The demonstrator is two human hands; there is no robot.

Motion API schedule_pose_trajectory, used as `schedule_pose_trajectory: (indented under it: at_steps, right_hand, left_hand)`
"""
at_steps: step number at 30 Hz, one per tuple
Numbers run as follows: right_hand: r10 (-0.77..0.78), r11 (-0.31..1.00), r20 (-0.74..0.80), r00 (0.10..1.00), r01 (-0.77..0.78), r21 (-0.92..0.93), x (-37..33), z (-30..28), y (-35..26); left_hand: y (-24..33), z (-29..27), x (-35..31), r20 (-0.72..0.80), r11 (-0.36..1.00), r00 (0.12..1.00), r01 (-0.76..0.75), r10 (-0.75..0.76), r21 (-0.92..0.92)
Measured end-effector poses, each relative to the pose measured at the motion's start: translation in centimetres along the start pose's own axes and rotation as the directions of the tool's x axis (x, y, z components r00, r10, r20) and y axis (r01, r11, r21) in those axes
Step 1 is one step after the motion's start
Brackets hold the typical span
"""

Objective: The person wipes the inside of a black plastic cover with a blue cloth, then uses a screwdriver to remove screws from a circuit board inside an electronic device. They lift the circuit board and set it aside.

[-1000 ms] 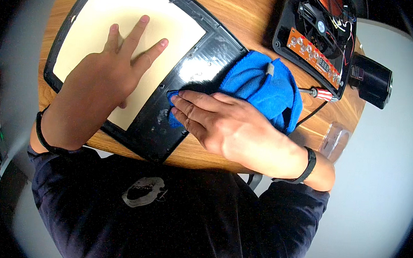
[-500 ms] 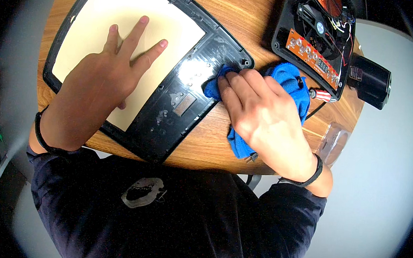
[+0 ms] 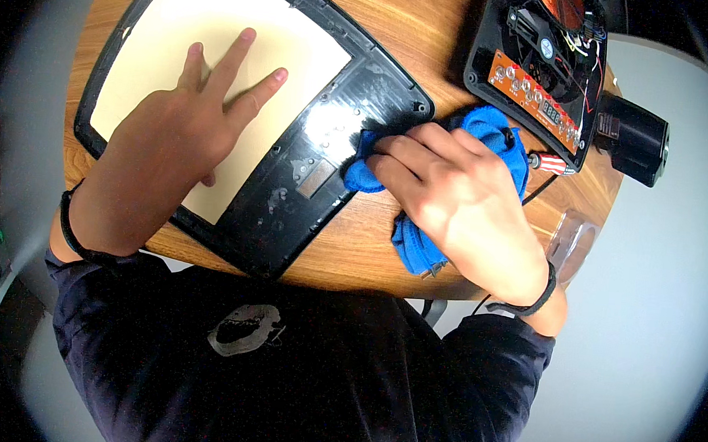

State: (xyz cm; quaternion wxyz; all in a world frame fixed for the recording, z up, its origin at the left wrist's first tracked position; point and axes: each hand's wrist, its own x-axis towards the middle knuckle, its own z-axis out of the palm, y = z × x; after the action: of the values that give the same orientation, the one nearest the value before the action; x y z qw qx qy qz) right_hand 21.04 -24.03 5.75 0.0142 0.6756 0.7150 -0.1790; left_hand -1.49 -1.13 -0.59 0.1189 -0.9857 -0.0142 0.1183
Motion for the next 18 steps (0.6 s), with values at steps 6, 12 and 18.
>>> schedule_pose_trajectory:
  at_steps: [6,12,18]
  right_hand:
    - [0.221,0.948,-0.135,0.966,-0.181,0.26,-0.8,-1.1,-0.3]
    - [0.198,0.949,-0.308,0.931,-0.104,0.297,-0.8,-0.5,0.1]
    - [0.133,0.99,-0.017,0.991,-0.133,-0.052,-0.9,0.2,-0.1]
  left_hand:
    - [0.6,0.3,-0.1,-0.02,0.999,0.999,0.039,-0.039,-0.003]
    - [1.0,1.3,0.5,-0.045,0.992,0.992,0.116,-0.118,-0.045]
    - [-0.3,1.5,1.8,0.066,0.975,0.987,0.157,-0.149,-0.157]
